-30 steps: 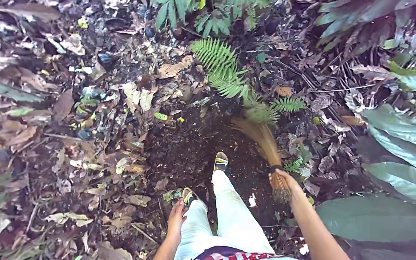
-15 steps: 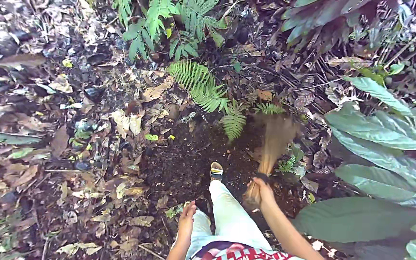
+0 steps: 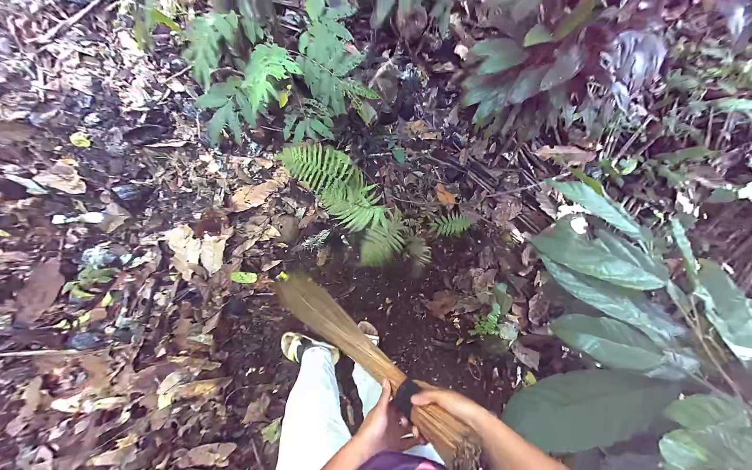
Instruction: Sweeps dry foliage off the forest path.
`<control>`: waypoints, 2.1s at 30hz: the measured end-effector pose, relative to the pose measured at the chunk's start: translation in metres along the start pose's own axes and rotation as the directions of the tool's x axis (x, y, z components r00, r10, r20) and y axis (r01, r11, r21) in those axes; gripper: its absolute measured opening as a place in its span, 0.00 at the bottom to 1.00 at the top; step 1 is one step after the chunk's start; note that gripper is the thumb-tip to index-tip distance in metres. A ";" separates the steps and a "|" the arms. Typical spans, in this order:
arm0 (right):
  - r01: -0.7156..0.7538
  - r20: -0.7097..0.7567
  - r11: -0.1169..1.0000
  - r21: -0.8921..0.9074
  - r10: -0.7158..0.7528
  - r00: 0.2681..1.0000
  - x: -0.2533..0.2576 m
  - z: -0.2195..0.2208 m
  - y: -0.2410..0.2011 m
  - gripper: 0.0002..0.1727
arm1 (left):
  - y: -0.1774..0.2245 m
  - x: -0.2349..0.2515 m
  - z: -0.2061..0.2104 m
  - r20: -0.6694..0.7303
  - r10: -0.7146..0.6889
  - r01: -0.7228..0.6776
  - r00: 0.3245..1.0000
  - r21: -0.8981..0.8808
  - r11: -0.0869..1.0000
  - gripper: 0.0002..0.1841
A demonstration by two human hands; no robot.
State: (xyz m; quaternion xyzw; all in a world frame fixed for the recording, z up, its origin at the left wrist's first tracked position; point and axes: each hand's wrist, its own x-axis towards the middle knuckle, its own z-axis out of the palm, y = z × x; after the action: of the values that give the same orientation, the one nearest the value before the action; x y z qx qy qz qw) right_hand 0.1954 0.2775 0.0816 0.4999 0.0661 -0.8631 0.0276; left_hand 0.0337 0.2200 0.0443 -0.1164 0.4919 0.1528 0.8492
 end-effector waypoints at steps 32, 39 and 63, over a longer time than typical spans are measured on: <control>0.006 0.149 0.336 -0.942 0.401 0.904 0.358 0.238 -0.069 0.59 | 0.097 -0.002 -0.247 -0.780 0.059 -0.782 0.622 -0.623 0.005 0.35; 0.077 -0.059 0.565 -0.822 -0.219 0.974 0.250 0.197 -0.065 0.66 | 0.107 -0.022 -0.205 -0.336 0.362 -0.473 0.869 -0.777 0.414 0.34; -0.171 -0.105 0.206 -0.964 0.296 0.949 0.358 0.261 -0.034 0.61 | 0.070 -0.023 -0.276 -0.576 0.103 -0.578 0.811 -0.816 -0.011 0.29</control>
State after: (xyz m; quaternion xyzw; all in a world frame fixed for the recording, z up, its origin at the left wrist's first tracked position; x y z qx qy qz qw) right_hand -0.2113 0.2813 -0.0978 0.3363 0.5026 -0.6498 0.4606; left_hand -0.2243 0.1858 -0.0744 -0.5483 0.4136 0.6230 0.3743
